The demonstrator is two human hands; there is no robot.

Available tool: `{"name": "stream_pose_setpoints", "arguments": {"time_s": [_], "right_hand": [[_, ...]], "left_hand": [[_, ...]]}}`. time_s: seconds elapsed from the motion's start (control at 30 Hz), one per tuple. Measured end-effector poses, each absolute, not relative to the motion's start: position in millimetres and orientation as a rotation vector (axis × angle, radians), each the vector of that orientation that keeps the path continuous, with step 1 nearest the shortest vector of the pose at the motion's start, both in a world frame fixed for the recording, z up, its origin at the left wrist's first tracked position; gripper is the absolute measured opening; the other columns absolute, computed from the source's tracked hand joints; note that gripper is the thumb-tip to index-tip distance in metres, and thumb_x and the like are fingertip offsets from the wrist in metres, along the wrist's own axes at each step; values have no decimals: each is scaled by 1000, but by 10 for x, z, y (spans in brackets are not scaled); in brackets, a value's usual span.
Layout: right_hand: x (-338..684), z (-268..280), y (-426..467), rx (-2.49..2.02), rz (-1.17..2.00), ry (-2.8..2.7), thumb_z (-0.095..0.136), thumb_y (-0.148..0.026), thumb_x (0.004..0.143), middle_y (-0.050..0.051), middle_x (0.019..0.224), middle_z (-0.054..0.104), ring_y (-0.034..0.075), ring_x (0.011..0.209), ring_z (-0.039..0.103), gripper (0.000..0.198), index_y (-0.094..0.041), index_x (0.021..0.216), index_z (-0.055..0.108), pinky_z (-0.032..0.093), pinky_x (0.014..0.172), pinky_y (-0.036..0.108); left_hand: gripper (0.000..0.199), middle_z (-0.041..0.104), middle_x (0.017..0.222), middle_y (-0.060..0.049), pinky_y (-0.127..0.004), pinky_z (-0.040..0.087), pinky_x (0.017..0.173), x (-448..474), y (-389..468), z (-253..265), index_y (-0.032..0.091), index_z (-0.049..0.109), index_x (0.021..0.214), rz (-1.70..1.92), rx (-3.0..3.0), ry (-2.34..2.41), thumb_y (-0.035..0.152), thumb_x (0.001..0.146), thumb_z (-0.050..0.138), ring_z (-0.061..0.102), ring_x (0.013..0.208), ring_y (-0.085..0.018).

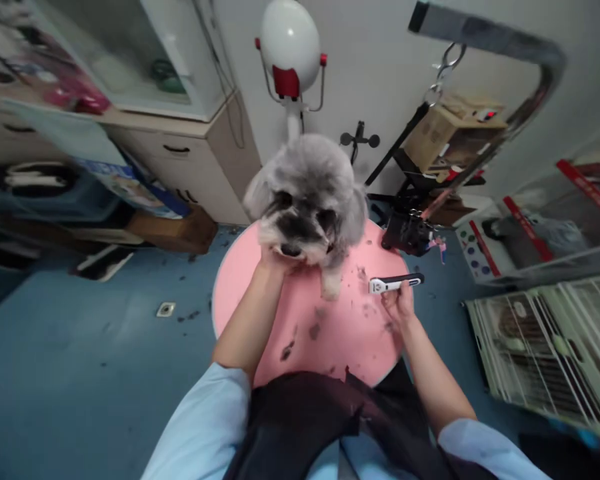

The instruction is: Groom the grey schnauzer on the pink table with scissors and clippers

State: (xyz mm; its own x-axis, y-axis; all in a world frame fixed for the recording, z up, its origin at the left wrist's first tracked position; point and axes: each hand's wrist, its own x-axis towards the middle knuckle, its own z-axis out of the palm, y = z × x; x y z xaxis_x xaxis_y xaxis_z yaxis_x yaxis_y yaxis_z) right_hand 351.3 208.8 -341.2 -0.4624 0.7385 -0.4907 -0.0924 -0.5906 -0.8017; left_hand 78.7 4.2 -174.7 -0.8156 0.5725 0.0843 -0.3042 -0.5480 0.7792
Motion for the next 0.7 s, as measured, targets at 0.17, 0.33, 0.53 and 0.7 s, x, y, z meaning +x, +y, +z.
{"name": "stream_pose_setpoints", "arguments": {"time_s": [0.17, 0.33, 0.53, 0.7], "right_hand": [[2690, -3335, 2671, -520, 2167, -1379, 89, -43, 75, -3, 78, 74, 11, 56, 57, 37, -25, 92, 62, 46, 50, 22], [1783, -2849, 2706, -57, 1954, -1616, 86, -26, 67, 0, 100, 79, 13, 80, 69, 40, -23, 101, 65, 55, 67, 23], [1556, -2898, 2465, 30, 1777, -1719, 78, -27, 65, 0, 99, 77, 20, 93, 74, 36, -25, 99, 65, 62, 91, 38], [1636, -3152, 2297, -62, 1698, -1812, 75, -35, 67, 2, 94, 76, 23, 86, 74, 35, -25, 100, 68, 63, 89, 43]], "left_hand": [[42, 72, 130, -9, -43, 47, 121, 977, 117, -1894, 18, 69, 115, 2623, 332, 1058, 47, 110, 40, 56, 143, -25], [42, 72, 130, -11, -43, 47, 122, 1042, 116, -1802, 18, 70, 113, 2645, 441, 1224, 57, 99, 60, 56, 143, -28], [34, 78, 118, -6, -34, 50, 117, 1086, 113, -1685, 23, 73, 93, 2744, 422, 1108, 56, 97, 62, 62, 136, -23], [28, 79, 111, -5, -35, 52, 114, 1089, 36, -1808, 25, 73, 86, 2785, 491, 1208, 52, 84, 79, 67, 129, -25]]}}
